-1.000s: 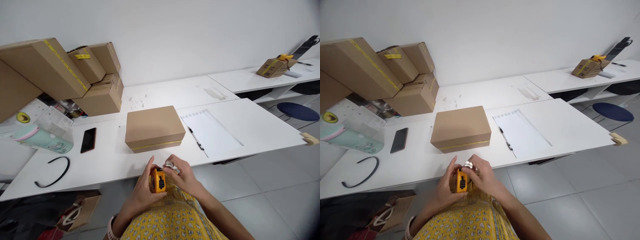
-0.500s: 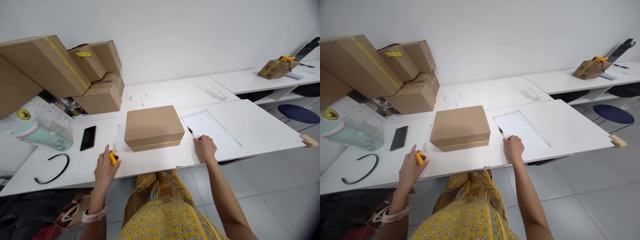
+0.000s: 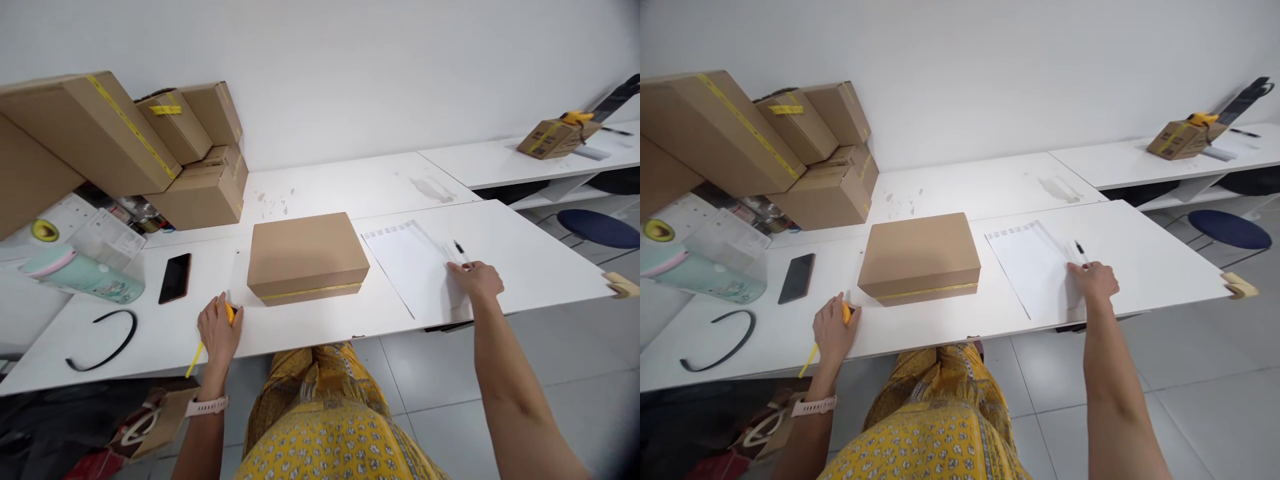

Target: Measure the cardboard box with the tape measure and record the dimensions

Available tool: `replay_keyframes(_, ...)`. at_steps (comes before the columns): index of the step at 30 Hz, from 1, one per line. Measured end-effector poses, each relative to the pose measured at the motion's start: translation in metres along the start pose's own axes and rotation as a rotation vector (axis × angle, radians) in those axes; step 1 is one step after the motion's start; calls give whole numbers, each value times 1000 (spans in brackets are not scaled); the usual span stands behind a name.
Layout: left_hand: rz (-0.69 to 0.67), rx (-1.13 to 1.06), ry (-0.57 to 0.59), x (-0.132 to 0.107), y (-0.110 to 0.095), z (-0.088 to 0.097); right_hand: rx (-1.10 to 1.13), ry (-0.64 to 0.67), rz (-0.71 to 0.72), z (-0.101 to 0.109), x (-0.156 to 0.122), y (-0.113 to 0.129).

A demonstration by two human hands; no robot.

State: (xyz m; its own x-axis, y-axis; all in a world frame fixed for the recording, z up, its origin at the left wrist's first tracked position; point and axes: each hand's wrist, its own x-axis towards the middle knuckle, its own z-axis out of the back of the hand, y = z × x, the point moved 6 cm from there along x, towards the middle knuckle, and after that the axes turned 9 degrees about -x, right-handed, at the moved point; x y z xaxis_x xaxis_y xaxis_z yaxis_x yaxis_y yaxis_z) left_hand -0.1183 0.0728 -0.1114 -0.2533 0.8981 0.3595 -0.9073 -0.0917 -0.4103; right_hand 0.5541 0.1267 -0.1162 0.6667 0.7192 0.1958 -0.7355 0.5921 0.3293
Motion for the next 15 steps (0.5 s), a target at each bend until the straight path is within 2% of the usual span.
replay_keyframes(4,-43,-222,-96,6,-21,13,-49,196,-173,-7,-1,-11)
replay_keyframes(8,-84,-644,-145,24,-59,28,1,274,-182,-2,-10,-7)
replay_keyframes(11,-116,-850,-53,41,-86,27,209,311,-188,5,-23,-5)
replay_keyframes(13,-174,-865,68,46,-104,22,313,308,-183,15,-32,-7)
replay_keyframes(15,-229,-839,153,46,-119,18,331,251,-196,34,-37,-15)
